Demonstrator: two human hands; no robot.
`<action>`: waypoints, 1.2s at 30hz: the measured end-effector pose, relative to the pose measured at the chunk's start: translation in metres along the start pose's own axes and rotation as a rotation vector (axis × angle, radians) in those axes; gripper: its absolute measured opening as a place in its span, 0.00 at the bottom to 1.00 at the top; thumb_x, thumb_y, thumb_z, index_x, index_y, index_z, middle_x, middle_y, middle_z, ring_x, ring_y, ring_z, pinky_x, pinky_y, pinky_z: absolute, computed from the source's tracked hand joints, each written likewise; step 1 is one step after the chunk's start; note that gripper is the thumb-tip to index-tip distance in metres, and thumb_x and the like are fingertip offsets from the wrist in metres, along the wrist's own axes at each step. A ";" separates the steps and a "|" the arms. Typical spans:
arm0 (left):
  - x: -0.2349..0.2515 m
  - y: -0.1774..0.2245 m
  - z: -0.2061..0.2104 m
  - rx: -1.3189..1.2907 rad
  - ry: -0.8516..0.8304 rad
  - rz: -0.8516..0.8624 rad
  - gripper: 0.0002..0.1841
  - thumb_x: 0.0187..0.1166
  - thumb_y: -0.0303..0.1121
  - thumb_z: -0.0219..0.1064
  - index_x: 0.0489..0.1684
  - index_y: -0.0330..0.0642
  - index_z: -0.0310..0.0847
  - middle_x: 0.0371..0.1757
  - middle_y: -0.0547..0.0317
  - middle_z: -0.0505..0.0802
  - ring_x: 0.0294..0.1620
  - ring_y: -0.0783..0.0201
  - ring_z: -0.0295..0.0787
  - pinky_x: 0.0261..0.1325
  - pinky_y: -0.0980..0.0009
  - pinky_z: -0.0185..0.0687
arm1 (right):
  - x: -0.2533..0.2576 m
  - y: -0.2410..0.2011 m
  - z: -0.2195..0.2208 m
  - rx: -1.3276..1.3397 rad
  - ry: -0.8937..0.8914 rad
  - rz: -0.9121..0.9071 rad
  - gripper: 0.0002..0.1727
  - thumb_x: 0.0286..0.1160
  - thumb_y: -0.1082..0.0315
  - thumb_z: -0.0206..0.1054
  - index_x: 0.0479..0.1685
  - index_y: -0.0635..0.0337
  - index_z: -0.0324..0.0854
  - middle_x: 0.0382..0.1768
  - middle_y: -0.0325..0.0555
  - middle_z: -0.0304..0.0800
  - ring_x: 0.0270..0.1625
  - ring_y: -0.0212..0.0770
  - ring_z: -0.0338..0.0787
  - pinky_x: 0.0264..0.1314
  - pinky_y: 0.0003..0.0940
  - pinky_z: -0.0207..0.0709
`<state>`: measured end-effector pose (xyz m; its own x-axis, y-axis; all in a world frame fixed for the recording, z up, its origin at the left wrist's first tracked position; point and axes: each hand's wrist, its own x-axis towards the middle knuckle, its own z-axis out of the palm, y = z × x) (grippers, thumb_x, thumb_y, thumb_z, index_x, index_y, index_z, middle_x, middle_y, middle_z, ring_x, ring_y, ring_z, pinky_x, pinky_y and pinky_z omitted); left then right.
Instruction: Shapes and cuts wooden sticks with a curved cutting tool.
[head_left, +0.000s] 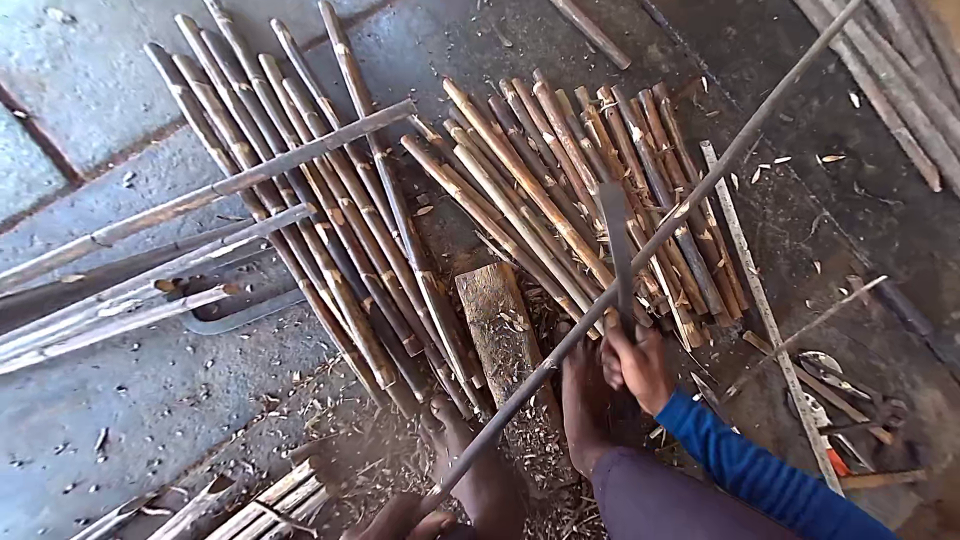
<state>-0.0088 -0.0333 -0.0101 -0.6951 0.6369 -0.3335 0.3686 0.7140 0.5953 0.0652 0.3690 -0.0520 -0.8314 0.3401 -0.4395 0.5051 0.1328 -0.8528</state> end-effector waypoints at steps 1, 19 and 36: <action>0.003 0.002 0.000 0.017 0.023 0.005 0.31 0.78 0.60 0.70 0.33 0.33 0.87 0.18 0.47 0.87 0.15 0.55 0.83 0.21 0.53 0.80 | -0.005 -0.001 0.003 -0.131 -0.131 -0.012 0.25 0.83 0.46 0.62 0.31 0.59 0.85 0.19 0.44 0.83 0.22 0.41 0.85 0.29 0.45 0.84; 0.019 0.002 0.000 -0.010 -0.038 0.026 0.32 0.86 0.60 0.58 0.27 0.35 0.85 0.14 0.48 0.84 0.13 0.55 0.82 0.19 0.52 0.77 | -0.012 -0.002 0.005 -0.261 -0.239 0.020 0.29 0.80 0.38 0.63 0.35 0.57 0.90 0.23 0.44 0.87 0.29 0.43 0.88 0.38 0.51 0.84; 0.019 0.002 0.003 -0.120 -0.113 0.036 0.33 0.91 0.60 0.49 0.32 0.41 0.88 0.13 0.55 0.84 0.13 0.62 0.80 0.18 0.58 0.76 | -0.002 -0.015 0.002 0.032 -0.013 0.015 0.19 0.80 0.52 0.68 0.28 0.59 0.82 0.14 0.40 0.75 0.14 0.35 0.75 0.19 0.35 0.75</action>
<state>-0.0189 -0.0189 -0.0170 -0.6066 0.6949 -0.3863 0.3112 0.6546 0.6889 0.0586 0.3646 -0.0395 -0.8270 0.3295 -0.4556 0.5099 0.0979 -0.8546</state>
